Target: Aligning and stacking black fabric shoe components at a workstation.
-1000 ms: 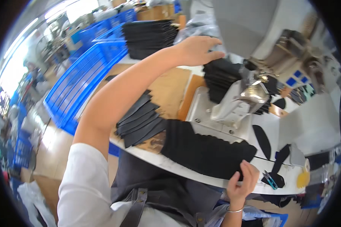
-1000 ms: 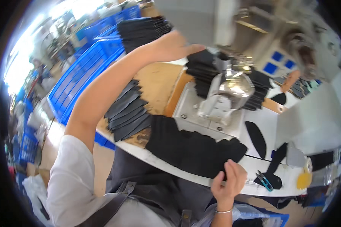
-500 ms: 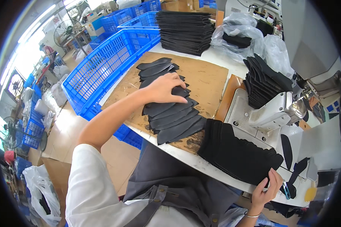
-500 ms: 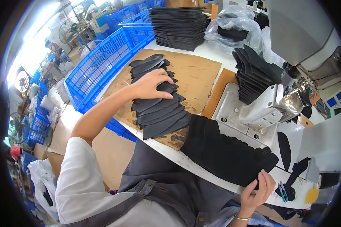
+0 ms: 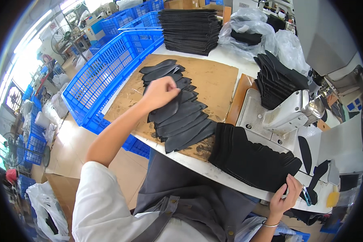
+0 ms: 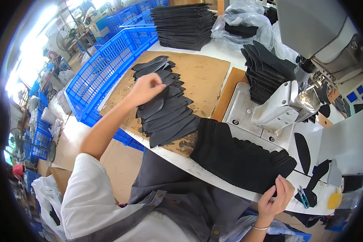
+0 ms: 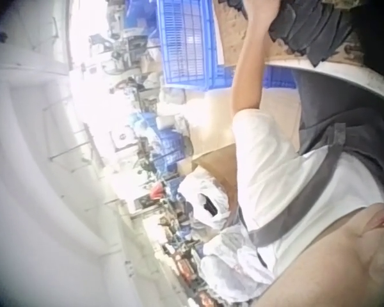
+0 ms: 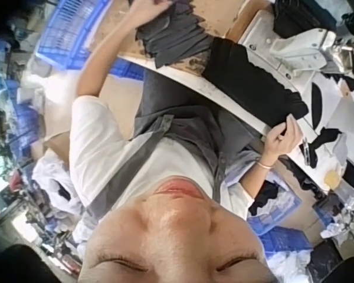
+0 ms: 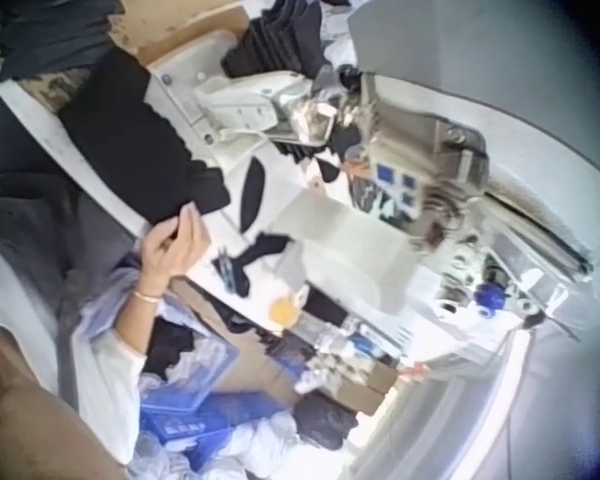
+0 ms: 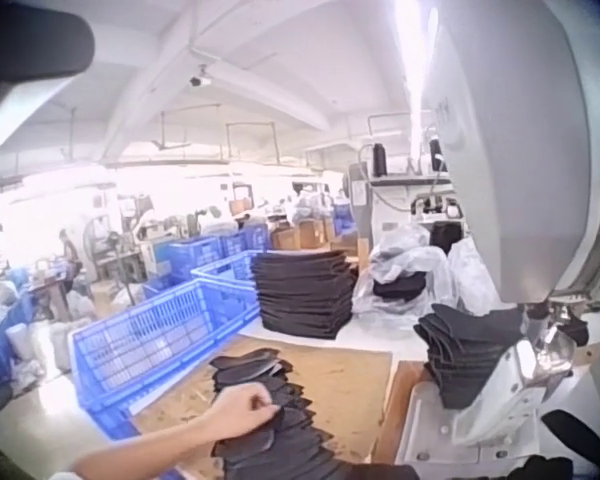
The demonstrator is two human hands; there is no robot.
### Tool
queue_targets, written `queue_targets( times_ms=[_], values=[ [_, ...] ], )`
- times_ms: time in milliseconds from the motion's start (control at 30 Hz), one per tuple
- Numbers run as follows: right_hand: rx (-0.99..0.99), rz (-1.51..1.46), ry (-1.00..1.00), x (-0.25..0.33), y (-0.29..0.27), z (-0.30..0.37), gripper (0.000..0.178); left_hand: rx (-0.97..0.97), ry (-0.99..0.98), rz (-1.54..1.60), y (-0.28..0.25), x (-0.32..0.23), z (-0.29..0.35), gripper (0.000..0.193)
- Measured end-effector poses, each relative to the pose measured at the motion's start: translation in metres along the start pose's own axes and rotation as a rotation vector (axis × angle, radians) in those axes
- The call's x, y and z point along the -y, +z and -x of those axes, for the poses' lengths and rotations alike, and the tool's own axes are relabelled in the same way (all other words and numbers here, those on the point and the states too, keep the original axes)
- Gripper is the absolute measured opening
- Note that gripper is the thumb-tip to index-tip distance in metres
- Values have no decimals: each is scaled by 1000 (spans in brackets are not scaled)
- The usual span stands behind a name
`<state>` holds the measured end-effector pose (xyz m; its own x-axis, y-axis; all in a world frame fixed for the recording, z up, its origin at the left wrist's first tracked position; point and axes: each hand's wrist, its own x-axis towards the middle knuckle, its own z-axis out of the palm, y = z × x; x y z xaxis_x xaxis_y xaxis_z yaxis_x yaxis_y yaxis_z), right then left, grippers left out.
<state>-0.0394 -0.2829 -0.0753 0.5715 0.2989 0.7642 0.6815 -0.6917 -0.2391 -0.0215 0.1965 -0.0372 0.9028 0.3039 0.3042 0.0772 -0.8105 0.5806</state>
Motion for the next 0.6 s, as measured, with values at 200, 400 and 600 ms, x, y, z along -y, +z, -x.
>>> queue_targets(
  times_ms=[200, 400, 600],
  values=[
    [5, -13, -30, 1, -2, 2, 22, -600, -351, 613, -68, 48, 92, 23],
    [-174, -165, -23, 40, -11, 0, 27, -420, -182, 1108, -92, -40, 123, 23],
    [216, -1015, 198, 108, 22, -44, 82, 302, -100, 1633, 4, -153, 119, 15]
  ],
)
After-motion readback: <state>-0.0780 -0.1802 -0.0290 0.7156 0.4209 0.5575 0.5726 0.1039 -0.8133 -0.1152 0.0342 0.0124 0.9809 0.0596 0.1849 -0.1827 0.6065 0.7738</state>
